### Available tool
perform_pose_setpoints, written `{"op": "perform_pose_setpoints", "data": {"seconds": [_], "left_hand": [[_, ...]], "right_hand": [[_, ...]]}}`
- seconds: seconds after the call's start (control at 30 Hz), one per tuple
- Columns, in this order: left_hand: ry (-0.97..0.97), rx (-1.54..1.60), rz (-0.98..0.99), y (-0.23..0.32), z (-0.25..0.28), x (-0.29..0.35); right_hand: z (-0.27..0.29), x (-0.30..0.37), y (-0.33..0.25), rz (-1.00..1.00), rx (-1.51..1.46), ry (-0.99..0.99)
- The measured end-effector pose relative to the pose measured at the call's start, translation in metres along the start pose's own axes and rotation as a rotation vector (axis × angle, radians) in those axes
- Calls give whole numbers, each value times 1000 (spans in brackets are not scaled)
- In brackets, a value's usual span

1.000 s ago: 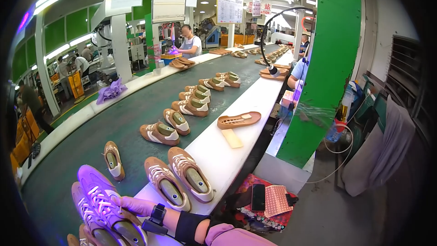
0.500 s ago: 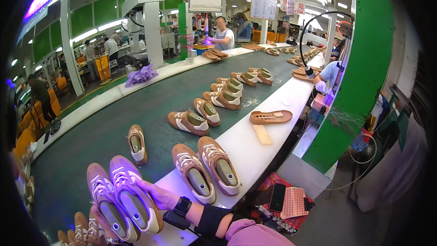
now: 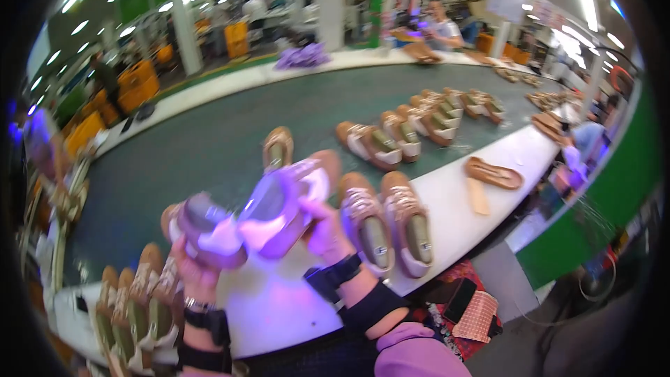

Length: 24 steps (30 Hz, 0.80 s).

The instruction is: Inspecting manufactured shoes on a conveyor belt for quality control.

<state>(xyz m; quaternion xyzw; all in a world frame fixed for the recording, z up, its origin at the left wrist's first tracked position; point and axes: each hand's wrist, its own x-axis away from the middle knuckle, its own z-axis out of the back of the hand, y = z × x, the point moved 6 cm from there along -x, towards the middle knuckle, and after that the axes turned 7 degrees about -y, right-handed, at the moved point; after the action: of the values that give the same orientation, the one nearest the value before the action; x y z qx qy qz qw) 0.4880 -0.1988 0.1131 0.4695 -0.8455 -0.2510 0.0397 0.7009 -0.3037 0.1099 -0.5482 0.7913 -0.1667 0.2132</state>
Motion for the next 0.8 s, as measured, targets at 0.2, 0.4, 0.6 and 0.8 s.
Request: {"op": "perform_pose_setpoints", "data": {"seconds": [0.2,0.4,0.6,0.8], "left_hand": [[100,-12,-22,-1,13,-8],[156,-78,-32,1,18,0],[161,-117,-25,0,17,0],[140,-130,-11,-1,15,-1]], "right_hand": [[-11,3,-7,105,173,71],[-12,5,4,119,214,101],[-11,9,1,141,237,109],[-15,9,2,154,213,119]]}}
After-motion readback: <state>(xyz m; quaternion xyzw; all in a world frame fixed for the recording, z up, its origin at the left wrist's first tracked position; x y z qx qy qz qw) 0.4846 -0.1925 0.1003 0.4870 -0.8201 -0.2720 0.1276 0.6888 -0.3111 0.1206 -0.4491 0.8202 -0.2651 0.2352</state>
